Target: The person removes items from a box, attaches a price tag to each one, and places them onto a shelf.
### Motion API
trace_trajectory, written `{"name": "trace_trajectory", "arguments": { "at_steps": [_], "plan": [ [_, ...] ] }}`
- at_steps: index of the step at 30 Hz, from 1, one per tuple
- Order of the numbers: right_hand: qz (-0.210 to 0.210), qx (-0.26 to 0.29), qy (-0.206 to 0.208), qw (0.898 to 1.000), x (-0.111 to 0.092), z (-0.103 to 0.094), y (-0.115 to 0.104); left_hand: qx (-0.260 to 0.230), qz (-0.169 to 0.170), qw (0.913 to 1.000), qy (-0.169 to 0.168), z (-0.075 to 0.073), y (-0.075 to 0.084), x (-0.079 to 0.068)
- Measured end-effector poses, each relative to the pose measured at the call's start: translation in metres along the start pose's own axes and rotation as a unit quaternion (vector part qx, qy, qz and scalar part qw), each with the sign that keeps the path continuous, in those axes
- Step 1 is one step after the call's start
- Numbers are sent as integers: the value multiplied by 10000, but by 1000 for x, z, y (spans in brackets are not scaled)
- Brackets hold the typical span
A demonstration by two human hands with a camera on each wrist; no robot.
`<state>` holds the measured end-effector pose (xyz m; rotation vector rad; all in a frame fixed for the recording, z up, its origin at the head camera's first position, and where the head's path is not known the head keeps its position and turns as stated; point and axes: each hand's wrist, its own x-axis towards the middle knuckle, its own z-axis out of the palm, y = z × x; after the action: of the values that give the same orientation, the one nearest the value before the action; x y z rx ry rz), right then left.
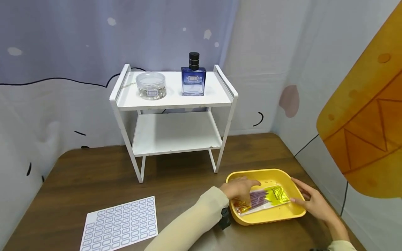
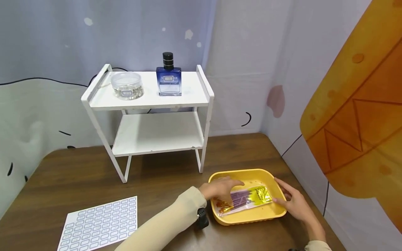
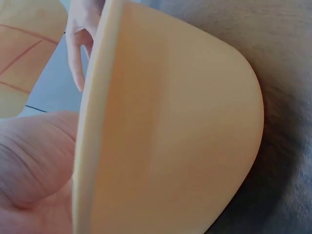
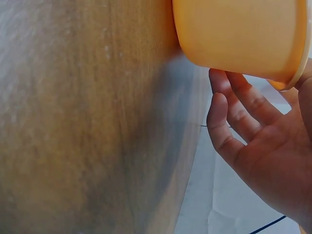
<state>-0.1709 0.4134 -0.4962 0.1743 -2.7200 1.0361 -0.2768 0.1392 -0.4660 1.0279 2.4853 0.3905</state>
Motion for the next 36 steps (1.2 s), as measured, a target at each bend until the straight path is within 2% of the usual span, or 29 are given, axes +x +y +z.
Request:
{"name": "trace_trajectory", "arguments": {
  "at_steps": [5,10,19,25,29,36],
  "plan": [
    [-30,72,-6,10000,1,0,-1,-149,-43,9999,37,1,2,2],
    [-86,42,0,10000,1,1,0,-331,82,9994,64,1,1,4],
    [-113,190,33,9997,-1,2,2,-589,270,9978,-138,6,2,9],
    [-206,501,60,9985,-2,3,6,-549,375,9976,-192,9,0,11],
    [-184,726,11,9972,-2,2,7,-318,496,9980,-208,11,1,11],
    [-53,398,52,9992,0,3,5,211,401,9990,41,13,5,8]
  ]
}}
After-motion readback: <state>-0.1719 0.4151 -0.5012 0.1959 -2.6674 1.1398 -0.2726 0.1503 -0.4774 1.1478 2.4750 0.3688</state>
